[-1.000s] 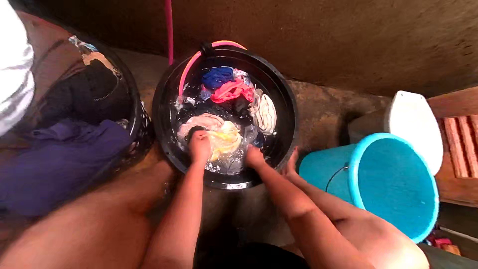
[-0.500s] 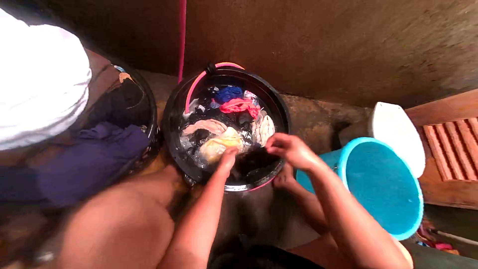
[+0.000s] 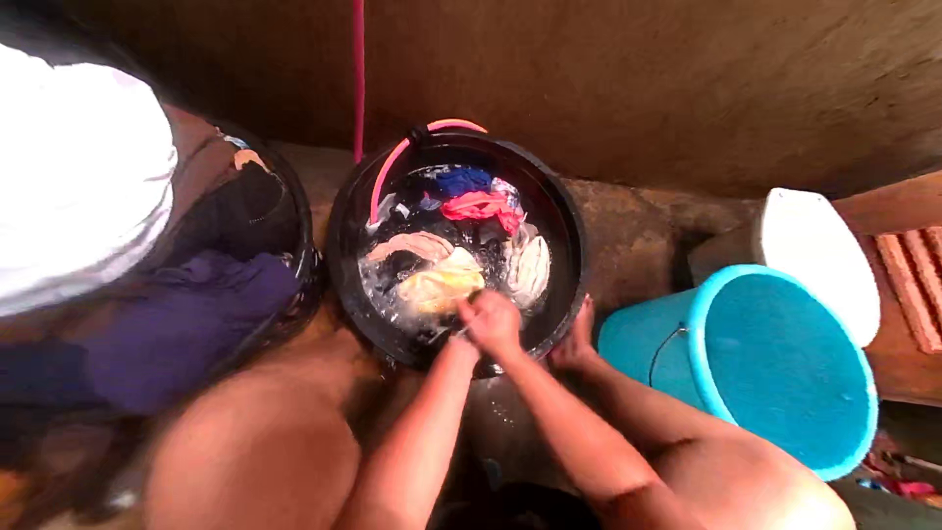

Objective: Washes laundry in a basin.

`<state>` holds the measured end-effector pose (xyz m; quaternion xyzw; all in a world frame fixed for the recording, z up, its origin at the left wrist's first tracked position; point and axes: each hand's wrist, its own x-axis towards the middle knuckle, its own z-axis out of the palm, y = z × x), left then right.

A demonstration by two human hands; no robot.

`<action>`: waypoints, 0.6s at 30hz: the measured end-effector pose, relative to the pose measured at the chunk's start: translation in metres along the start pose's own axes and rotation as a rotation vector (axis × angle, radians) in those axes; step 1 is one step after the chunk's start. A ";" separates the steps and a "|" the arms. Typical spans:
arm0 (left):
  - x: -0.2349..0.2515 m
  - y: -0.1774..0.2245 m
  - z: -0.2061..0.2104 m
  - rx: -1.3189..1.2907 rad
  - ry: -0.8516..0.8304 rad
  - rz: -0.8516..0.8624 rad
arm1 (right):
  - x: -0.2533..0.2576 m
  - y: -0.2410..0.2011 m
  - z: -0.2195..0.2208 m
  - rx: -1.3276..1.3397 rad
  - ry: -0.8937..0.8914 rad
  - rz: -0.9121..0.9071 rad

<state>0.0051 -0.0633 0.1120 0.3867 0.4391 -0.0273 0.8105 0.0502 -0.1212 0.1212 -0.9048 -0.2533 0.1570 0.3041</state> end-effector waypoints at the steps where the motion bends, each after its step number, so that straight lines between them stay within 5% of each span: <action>1: 0.001 -0.003 0.008 0.075 0.064 -0.139 | 0.019 0.012 -0.007 -0.029 -0.084 0.176; 4: 0.002 -0.003 0.019 0.171 0.101 -0.220 | 0.051 0.044 -0.009 0.070 -0.099 0.371; 9: -0.011 0.007 -0.012 -0.042 0.105 -0.089 | -0.004 0.010 0.012 0.138 -0.026 -0.002; 11: -0.013 0.019 -0.011 0.208 0.141 -0.042 | 0.023 0.031 -0.010 0.026 -0.153 0.232; 13: -0.033 0.053 -0.010 0.459 0.128 0.130 | 0.055 0.061 -0.042 0.083 -0.100 0.320; 16: -0.057 0.075 -0.023 0.686 0.073 0.331 | 0.072 0.104 -0.086 0.147 0.076 -0.024; 18: -0.057 0.062 -0.026 0.875 -0.149 0.265 | 0.081 0.130 -0.105 0.077 0.069 -0.074</action>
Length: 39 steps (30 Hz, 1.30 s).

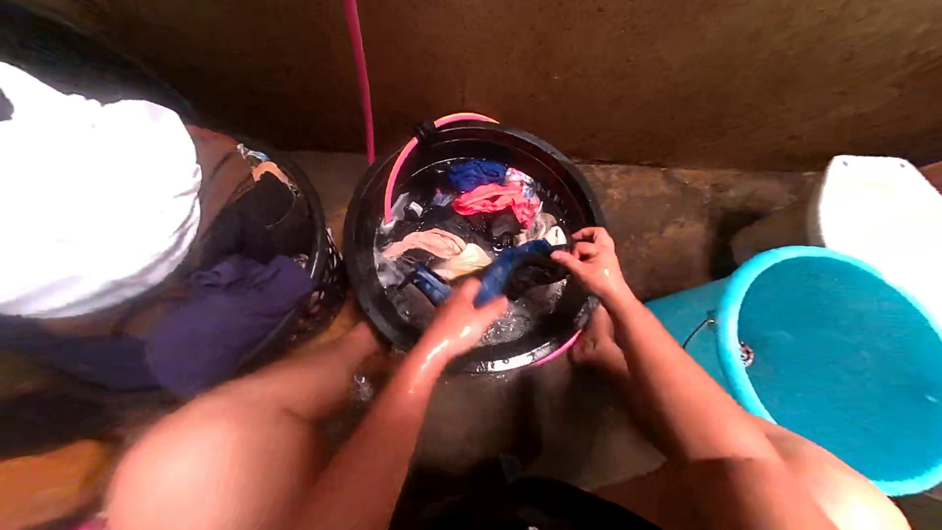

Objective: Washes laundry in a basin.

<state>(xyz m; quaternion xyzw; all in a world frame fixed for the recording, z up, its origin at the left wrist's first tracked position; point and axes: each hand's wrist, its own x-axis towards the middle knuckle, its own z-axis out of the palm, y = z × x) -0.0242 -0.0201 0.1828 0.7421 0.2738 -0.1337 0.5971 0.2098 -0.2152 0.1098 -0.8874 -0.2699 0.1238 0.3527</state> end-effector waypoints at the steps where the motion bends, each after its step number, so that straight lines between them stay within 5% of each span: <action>1: 0.001 -0.005 0.009 0.118 -0.180 -0.038 | 0.002 0.009 -0.006 -0.092 -0.019 0.070; 4: 0.022 -0.017 0.027 0.522 -0.416 -0.157 | 0.004 0.015 0.002 -0.260 -0.062 0.351; 8: 0.078 -0.052 0.028 0.623 -0.096 -0.171 | 0.003 0.008 0.063 -0.219 -0.402 0.365; 11: 0.114 -0.080 0.045 0.661 -0.060 -0.146 | -0.005 0.026 0.118 -0.275 -0.513 0.413; 20: 0.180 -0.132 0.067 0.759 -0.489 -0.455 | 0.003 0.029 0.168 -0.510 -0.872 0.556; 25: 0.167 -0.130 0.069 0.829 -0.384 -0.423 | -0.002 0.032 0.169 -0.497 -0.835 0.614; 28: 0.149 -0.132 0.069 0.871 -0.254 -0.311 | -0.011 -0.018 0.171 -0.475 -0.769 0.657; 33: 0.107 -0.118 0.059 0.620 -0.147 -0.369 | -0.029 -0.112 0.080 0.473 -0.423 0.559; 39: 0.062 -0.101 0.016 0.028 0.102 -0.224 | -0.081 -0.181 -0.089 1.137 0.019 0.027</action>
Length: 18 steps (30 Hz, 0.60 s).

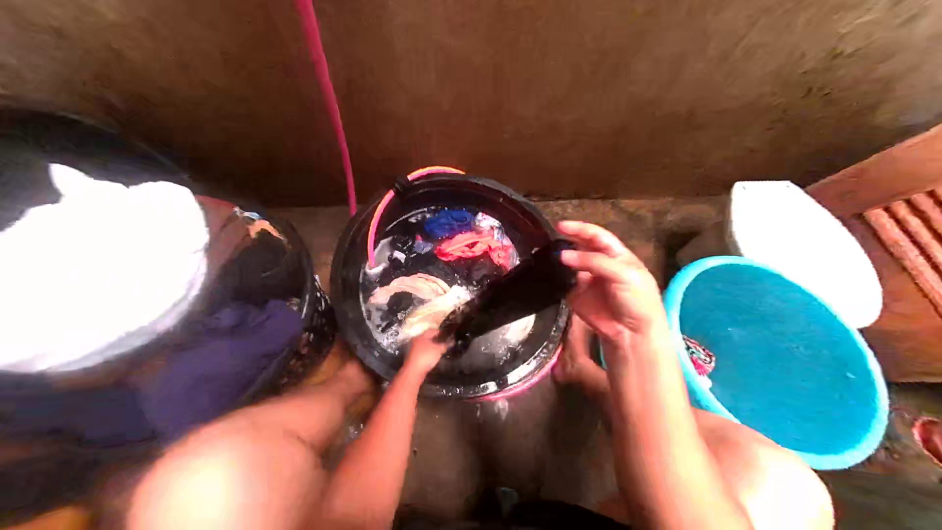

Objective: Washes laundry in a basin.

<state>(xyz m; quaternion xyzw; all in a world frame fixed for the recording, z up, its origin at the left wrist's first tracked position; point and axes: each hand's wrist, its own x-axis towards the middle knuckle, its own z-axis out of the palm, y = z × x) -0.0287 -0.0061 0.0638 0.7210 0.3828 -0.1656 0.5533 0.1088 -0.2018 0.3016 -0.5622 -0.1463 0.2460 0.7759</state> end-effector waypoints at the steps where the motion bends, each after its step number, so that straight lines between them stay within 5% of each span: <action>1: -0.017 0.013 -0.012 -0.103 0.014 0.006 | -0.008 -0.009 -0.007 0.074 0.035 -0.039; 4: -0.069 0.058 -0.044 -0.411 0.120 0.054 | -0.023 -0.012 -0.027 0.161 0.146 -0.076; 9: -0.126 0.097 -0.071 -1.109 0.070 0.044 | -0.024 0.021 -0.051 0.098 0.410 0.043; 12: -0.136 0.102 -0.065 -1.165 0.043 0.153 | -0.017 0.038 -0.054 0.179 0.535 0.098; 18: -0.145 0.102 -0.063 -1.084 -0.085 0.281 | -0.019 0.033 -0.060 0.211 0.482 0.063</action>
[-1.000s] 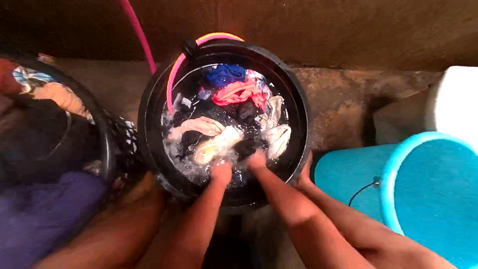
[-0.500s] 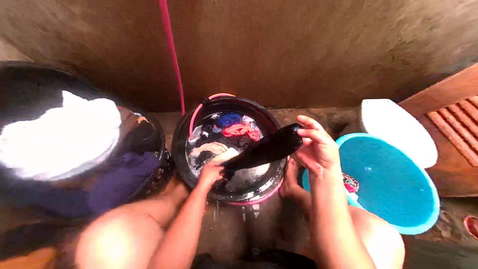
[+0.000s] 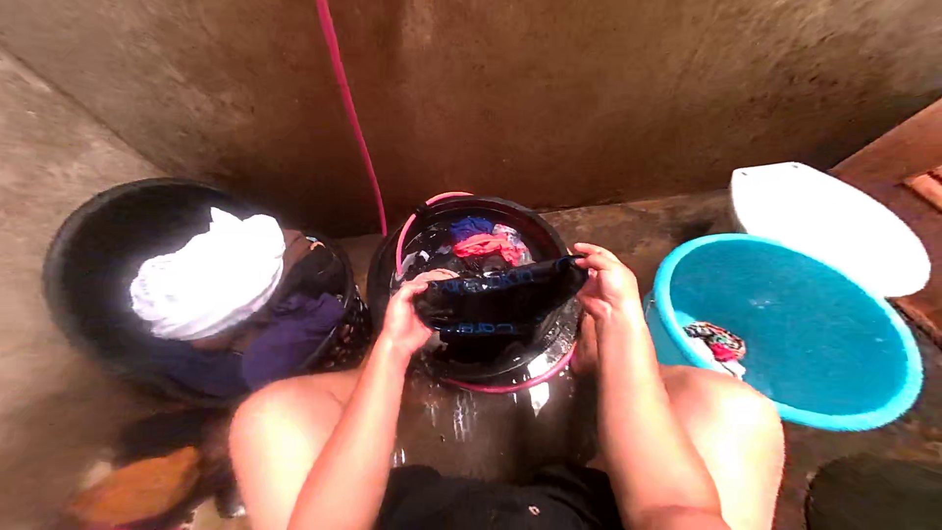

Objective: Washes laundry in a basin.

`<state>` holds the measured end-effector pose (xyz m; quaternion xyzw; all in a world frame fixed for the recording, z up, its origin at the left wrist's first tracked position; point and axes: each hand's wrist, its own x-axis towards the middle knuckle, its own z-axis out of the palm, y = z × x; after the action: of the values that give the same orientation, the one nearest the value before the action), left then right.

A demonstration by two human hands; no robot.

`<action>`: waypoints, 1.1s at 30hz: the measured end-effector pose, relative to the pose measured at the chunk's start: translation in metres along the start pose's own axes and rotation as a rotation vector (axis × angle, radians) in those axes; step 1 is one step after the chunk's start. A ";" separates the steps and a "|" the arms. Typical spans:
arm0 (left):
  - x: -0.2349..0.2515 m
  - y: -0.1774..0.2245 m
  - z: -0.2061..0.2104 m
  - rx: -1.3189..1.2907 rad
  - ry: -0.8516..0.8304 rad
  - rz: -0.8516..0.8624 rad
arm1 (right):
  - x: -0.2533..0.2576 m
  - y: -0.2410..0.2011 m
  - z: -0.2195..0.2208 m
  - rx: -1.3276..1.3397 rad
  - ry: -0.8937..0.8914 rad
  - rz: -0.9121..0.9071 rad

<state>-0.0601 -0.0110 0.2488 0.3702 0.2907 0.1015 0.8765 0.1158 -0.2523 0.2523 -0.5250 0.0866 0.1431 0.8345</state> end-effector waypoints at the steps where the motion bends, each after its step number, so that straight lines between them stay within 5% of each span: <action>1: -0.002 0.002 0.002 0.037 0.016 -0.012 | 0.000 -0.003 -0.003 -0.032 -0.014 -0.013; 3: -0.004 0.011 0.003 0.140 0.044 -0.029 | 0.001 -0.010 -0.011 -0.254 -0.046 -0.071; 7: 0.014 0.021 -0.007 0.724 0.227 0.014 | 0.012 -0.013 -0.012 -1.230 -0.106 -0.159; 11: 0.076 -0.026 -0.035 1.591 0.067 -0.023 | 0.058 0.070 -0.017 -1.741 -0.178 0.105; 14: 0.129 -0.096 -0.056 1.908 -0.080 -0.233 | 0.069 0.142 -0.020 -1.826 -0.401 0.296; 17: 0.167 -0.160 -0.069 1.940 -0.181 -0.444 | 0.082 0.218 -0.023 -1.839 -0.737 0.343; 20: 0.186 -0.193 -0.079 1.909 -0.223 -0.619 | 0.097 0.257 -0.020 -1.849 -0.855 0.476; 26: 0.220 -0.186 -0.095 1.801 -0.397 -0.765 | 0.132 0.289 -0.015 -1.873 -0.766 0.710; 33: 0.164 -0.180 -0.055 1.923 -0.355 -0.677 | 0.089 0.274 0.002 -1.980 -0.912 0.519</action>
<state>0.0341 -0.0410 0.0199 0.8225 0.2044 -0.4815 0.2233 0.1101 -0.1260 -0.0062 -0.8218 -0.2725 0.4977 -0.0524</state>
